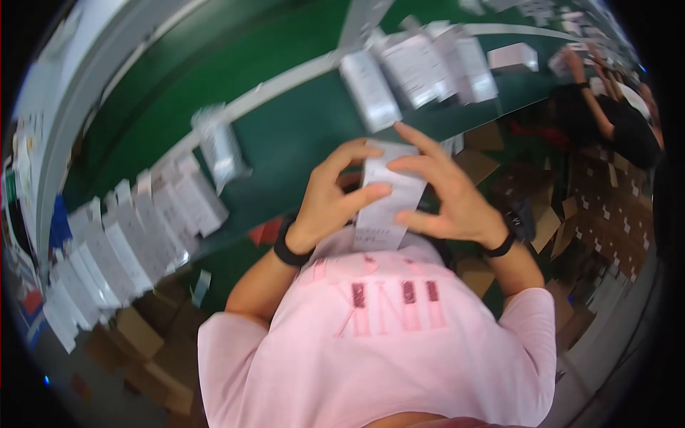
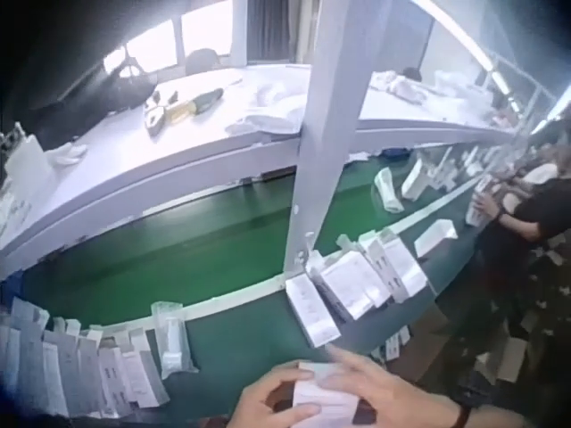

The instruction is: Packaging products into white boxes with bubble wrap and instruction sheets on an assembly line.

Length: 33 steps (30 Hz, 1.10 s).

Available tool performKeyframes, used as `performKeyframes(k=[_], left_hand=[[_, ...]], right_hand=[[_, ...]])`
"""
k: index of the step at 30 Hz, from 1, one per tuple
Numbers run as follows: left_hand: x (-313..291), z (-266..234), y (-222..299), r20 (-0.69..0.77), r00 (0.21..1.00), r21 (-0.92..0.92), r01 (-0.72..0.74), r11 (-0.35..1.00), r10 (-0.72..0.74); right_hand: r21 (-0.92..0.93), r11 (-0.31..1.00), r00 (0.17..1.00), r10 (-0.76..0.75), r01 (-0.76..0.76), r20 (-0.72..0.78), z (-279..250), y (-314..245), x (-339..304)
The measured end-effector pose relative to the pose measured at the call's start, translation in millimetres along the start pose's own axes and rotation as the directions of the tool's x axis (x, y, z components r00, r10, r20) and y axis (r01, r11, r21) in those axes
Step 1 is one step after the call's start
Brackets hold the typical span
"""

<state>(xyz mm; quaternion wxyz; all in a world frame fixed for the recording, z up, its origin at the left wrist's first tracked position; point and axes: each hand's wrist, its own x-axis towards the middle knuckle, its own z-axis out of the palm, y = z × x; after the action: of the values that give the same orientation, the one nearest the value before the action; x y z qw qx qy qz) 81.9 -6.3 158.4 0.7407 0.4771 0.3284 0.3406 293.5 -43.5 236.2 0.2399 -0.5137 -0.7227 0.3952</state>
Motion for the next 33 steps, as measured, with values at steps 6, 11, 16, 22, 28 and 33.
performKeyframes(k=[6, 11, 16, 22, 28, 33], left_hand=[[61, 64, 22, 0.036, 0.973, 0.139, -0.229, 0.963, 0.227], [89, 69, -6, -0.048, 0.998, 0.458, -0.021, 0.889, 0.048], [80, 91, -38, -0.195, 0.975, 0.450, 0.184, 0.874, -0.105], [103, 124, -51, -0.150, 0.968, 0.466, 0.249, 0.849, -0.202], [87, 119, -74, -0.335, 0.916, 0.392, 0.348, 0.852, -0.220], [83, 126, -80, -0.372, 0.893, 0.280, 0.366, 0.888, -0.251]], right_hand=[[0.212, 0.935, 0.873, 0.345, -0.286, -0.344, -97, 55, -30], [-0.265, 0.746, 0.406, 0.007, -0.610, -0.914, -226, 160, -72], [-0.142, 0.570, 0.273, 0.152, -0.809, -0.950, -254, 244, -103], [-0.068, 0.807, 0.399, 0.215, -0.587, -0.891, -220, 415, -103], [-0.407, 0.756, 0.348, -0.251, -0.512, -0.903, -238, 298, 1], [-0.254, 0.729, 0.582, 0.235, -0.635, -0.779, -252, 398, 203]])
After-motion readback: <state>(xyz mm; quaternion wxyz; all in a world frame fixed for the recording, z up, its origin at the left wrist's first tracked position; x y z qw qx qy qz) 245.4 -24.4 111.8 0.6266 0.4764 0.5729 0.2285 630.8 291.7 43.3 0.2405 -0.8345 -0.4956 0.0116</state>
